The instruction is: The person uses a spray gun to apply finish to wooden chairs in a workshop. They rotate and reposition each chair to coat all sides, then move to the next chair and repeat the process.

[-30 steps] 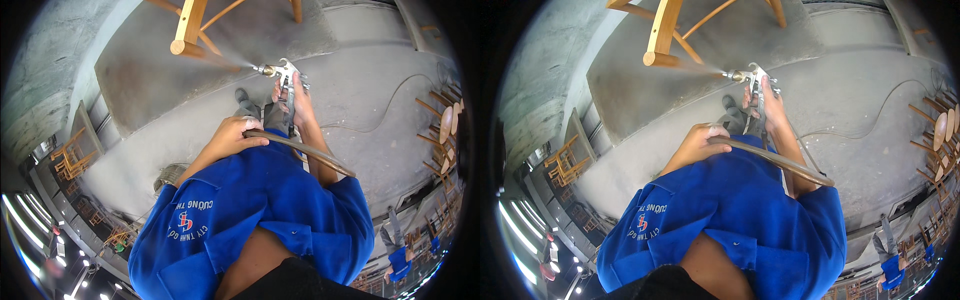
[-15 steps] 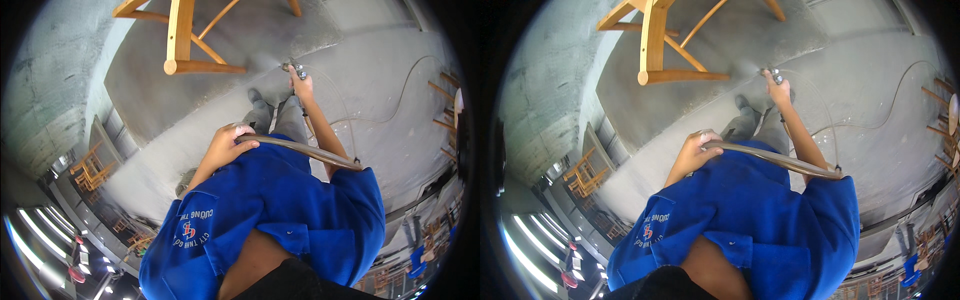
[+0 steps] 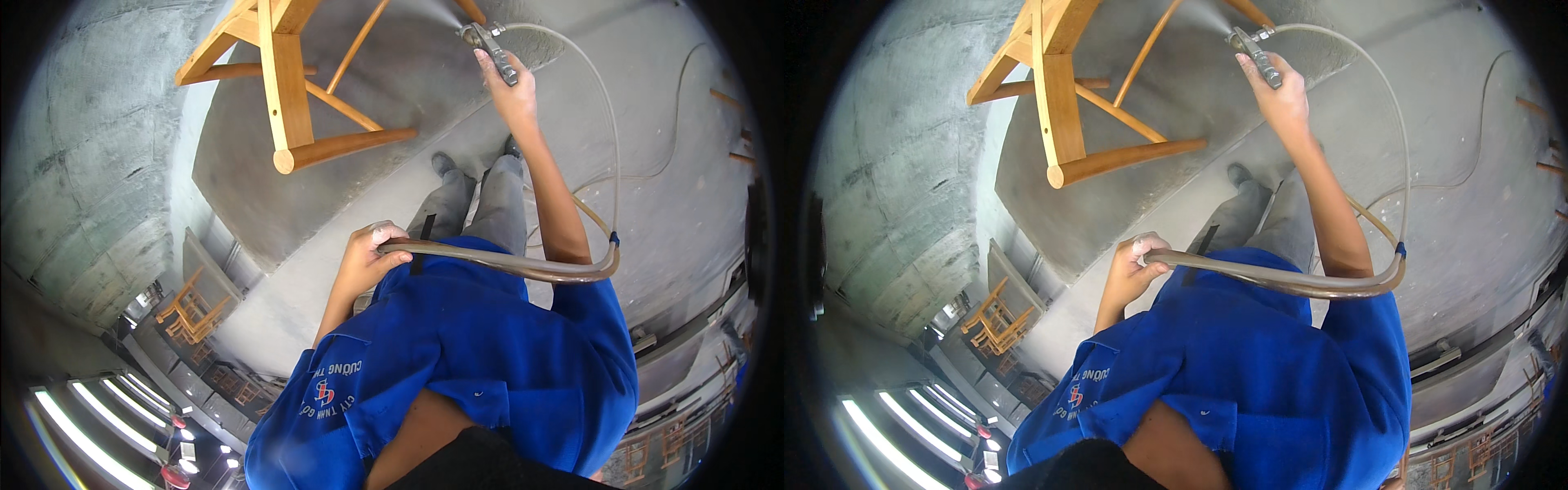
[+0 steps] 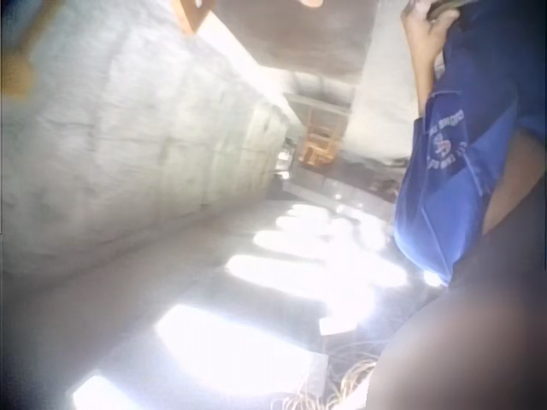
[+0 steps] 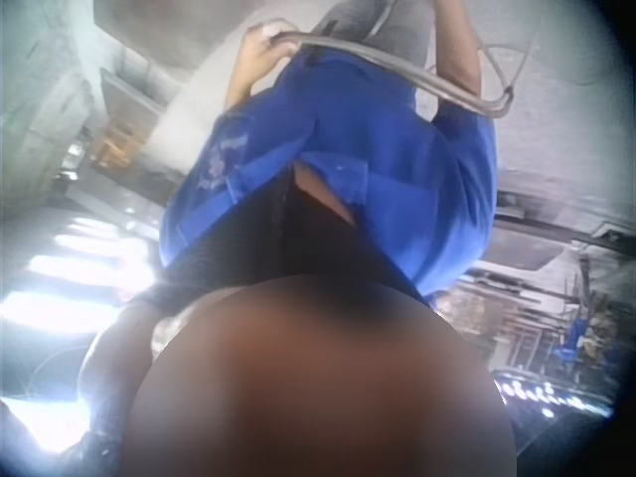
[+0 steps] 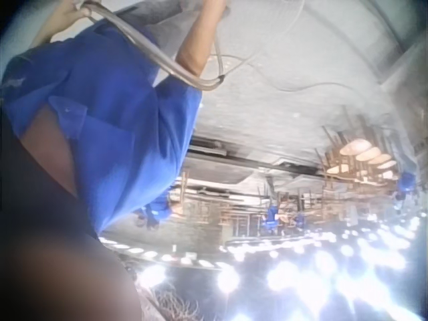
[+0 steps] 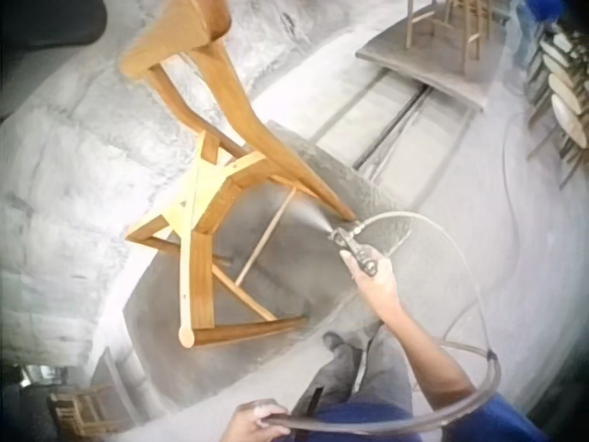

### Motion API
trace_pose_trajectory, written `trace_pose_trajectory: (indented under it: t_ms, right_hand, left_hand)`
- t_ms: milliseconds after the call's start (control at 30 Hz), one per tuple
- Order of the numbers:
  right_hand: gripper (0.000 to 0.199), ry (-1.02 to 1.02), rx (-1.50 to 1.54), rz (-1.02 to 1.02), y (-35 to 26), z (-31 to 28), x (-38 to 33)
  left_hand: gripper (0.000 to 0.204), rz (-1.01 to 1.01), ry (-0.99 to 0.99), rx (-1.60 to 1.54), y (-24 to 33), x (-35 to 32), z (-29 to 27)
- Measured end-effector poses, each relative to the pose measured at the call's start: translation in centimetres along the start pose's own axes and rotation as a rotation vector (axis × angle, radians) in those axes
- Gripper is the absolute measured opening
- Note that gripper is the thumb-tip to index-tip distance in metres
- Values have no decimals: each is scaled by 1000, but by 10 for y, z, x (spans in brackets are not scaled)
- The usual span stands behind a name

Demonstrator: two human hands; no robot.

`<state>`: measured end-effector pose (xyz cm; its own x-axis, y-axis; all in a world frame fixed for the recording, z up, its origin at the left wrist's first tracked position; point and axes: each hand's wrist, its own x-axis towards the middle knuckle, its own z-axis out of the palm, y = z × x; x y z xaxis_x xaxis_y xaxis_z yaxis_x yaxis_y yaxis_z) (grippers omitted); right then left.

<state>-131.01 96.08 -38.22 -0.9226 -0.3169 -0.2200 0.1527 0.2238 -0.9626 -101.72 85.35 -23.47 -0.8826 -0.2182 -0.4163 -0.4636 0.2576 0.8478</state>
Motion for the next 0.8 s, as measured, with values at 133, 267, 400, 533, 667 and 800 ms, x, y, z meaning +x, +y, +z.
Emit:
trace_pose_trajectory:
  t_ms: [133,267,400,533,667,800]
  right_hand:
    - [44,-156,219,163,0,27,-22]
    - [43,-563,709,388,0,74,-33]
    - [41,-634,1067,547,14,155,-21]
    - [38,-490,993,622,53,204,-10]
    - [38,-339,858,719,107,203,-16]
    - [34,-238,714,768,159,177,-32]
  left_hand:
    - [36,8,-52,41,-4,3,-5]
    - [34,-80,-15,133,4,-4,-15]
    - [30,-252,63,236,8,-13,-18]
    - [37,-301,126,224,-1,-16,-23]
    - [31,-327,78,233,-19,-12,-35]
    - [36,-229,-49,243,-40,-4,-25]
